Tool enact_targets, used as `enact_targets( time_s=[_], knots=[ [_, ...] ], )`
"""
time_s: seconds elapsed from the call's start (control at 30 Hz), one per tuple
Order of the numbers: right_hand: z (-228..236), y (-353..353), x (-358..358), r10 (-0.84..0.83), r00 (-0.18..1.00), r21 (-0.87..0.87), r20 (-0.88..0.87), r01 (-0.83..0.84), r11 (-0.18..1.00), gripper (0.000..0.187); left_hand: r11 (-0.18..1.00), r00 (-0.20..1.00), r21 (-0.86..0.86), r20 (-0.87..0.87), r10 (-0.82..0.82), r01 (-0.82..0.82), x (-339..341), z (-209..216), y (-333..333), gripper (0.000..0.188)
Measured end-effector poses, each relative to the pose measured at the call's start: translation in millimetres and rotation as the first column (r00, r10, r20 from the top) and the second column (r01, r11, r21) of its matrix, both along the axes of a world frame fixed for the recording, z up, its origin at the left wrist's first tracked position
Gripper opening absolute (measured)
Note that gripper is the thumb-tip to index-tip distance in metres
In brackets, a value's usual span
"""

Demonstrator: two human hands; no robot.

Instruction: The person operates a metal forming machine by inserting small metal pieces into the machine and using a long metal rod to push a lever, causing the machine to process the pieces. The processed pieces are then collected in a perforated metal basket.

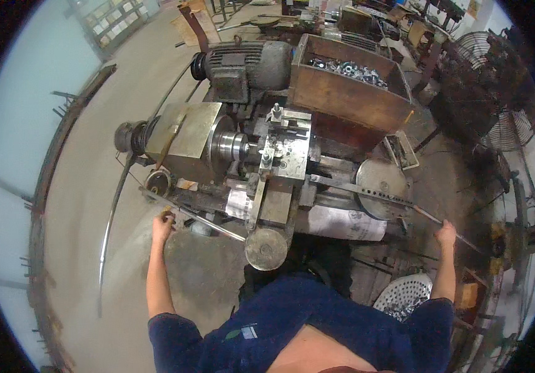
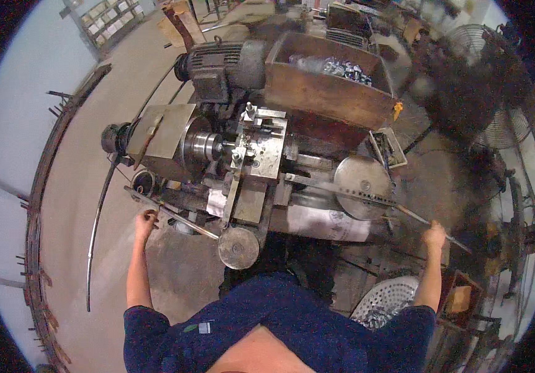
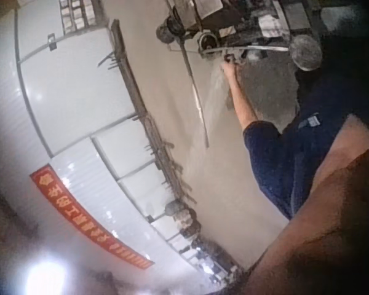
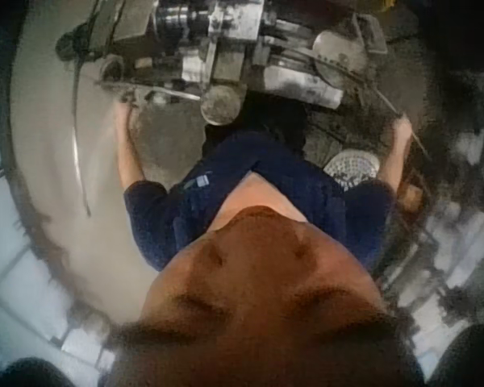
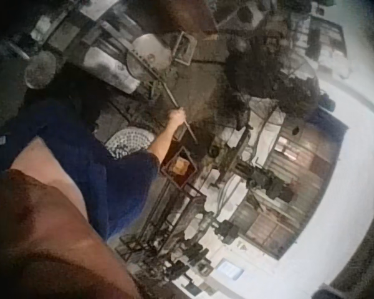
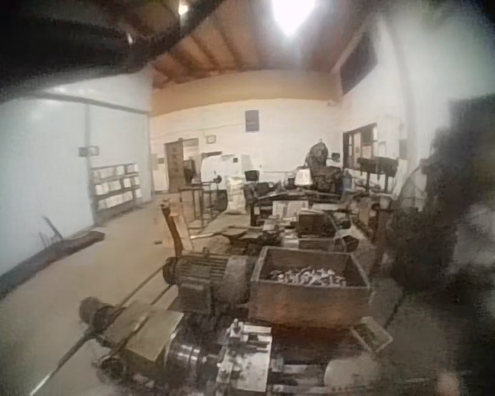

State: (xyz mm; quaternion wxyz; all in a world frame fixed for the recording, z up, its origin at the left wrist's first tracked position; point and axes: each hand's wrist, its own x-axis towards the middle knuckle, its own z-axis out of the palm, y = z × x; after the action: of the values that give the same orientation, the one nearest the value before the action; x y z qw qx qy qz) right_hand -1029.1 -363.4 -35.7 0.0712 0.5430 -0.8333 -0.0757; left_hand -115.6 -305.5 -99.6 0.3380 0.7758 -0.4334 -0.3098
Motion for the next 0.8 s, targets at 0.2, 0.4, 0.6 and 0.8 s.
enact_targets(
  time_s=[0.2, 0.4, 0.6, 0.8],
  knots=[
    [-21.2, 18.5, 3.9, -0.125, 0.992, -0.01, -0.021, 0.125, 0.992, 0.031, 0.923, 0.903, -0.091, -0.265, 0.339, -0.374, -55.1, 68.5, -24.8, 0.045],
    [-29.9, 116.9, 66.9, -0.059, 0.988, -0.111, 0.141, 0.075, 0.991, 0.024, 0.773, 0.769, -0.229, -0.449, 0.456, -0.592, -61.2, 4.6, -53.2, 0.024],
    [-40.6, 162.3, 135.0, -0.175, 0.932, -0.105, 0.317, 0.218, 0.97, 0.027, 0.813, 0.804, -0.219, -0.419, 0.422, -0.54, -64.7, 17.9, -51.1, 0.024],
    [-9.9, 158.4, 155.1, -0.205, 0.861, -0.085, 0.465, 0.274, 0.958, 0.027, 0.803, 0.843, -0.337, -0.414, 0.343, -0.492, -80.6, 26.2, -51.9, 0.027]
  ],
)
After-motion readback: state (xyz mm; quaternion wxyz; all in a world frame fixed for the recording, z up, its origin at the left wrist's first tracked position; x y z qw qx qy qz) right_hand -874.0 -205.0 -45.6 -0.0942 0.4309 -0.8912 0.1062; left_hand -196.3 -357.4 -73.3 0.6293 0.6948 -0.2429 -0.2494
